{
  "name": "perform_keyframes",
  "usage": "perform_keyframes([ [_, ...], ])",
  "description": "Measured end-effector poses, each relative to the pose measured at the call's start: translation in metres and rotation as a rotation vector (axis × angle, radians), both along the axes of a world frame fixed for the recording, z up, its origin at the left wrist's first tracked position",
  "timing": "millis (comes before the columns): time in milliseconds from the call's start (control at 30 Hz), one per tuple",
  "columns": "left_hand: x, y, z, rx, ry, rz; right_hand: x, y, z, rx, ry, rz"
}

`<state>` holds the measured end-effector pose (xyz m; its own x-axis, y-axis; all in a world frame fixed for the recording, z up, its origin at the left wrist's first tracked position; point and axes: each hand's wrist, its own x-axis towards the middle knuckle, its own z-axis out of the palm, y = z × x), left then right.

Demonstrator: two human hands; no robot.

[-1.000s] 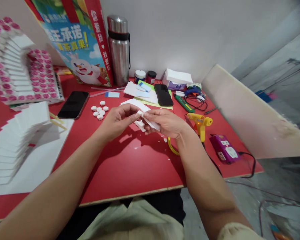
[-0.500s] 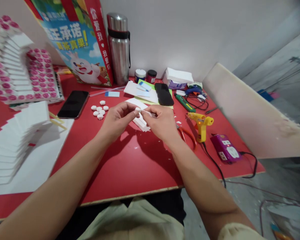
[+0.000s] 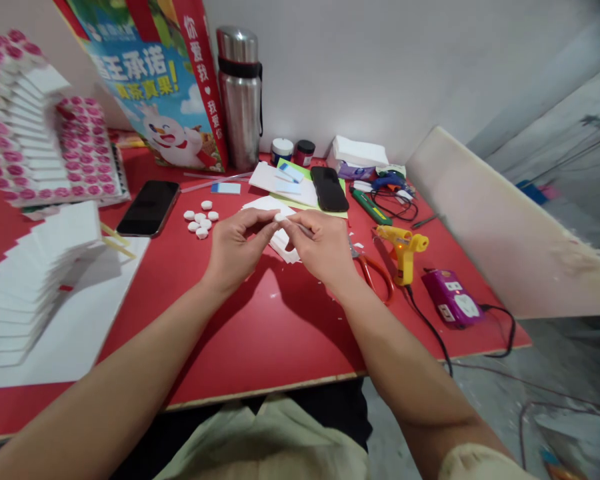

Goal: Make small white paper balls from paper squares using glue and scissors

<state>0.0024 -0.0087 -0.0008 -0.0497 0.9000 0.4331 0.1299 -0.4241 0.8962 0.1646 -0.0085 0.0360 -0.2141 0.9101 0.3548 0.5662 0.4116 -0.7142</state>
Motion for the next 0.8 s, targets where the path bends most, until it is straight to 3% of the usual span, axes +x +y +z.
perform_keyframes([
  [133,0.001,-0.003,0.004,-0.005,0.024,-0.026,0.006,0.004,0.001,0.027,0.003,0.018],
  [333,-0.009,0.002,0.016,-0.182,-0.111,-0.178,0.022,0.009,0.008,0.023,0.018,0.234],
  [433,-0.014,0.004,0.018,-0.225,-0.106,-0.256,0.024,0.010,0.010,0.033,0.026,0.272],
  [533,-0.014,0.002,0.018,-0.217,-0.089,-0.270,0.022,0.009,0.009,0.027,0.009,0.260],
  [800,0.003,-0.004,0.012,-0.220,-0.212,-0.157,0.019,0.007,0.006,0.088,-0.071,0.130],
])
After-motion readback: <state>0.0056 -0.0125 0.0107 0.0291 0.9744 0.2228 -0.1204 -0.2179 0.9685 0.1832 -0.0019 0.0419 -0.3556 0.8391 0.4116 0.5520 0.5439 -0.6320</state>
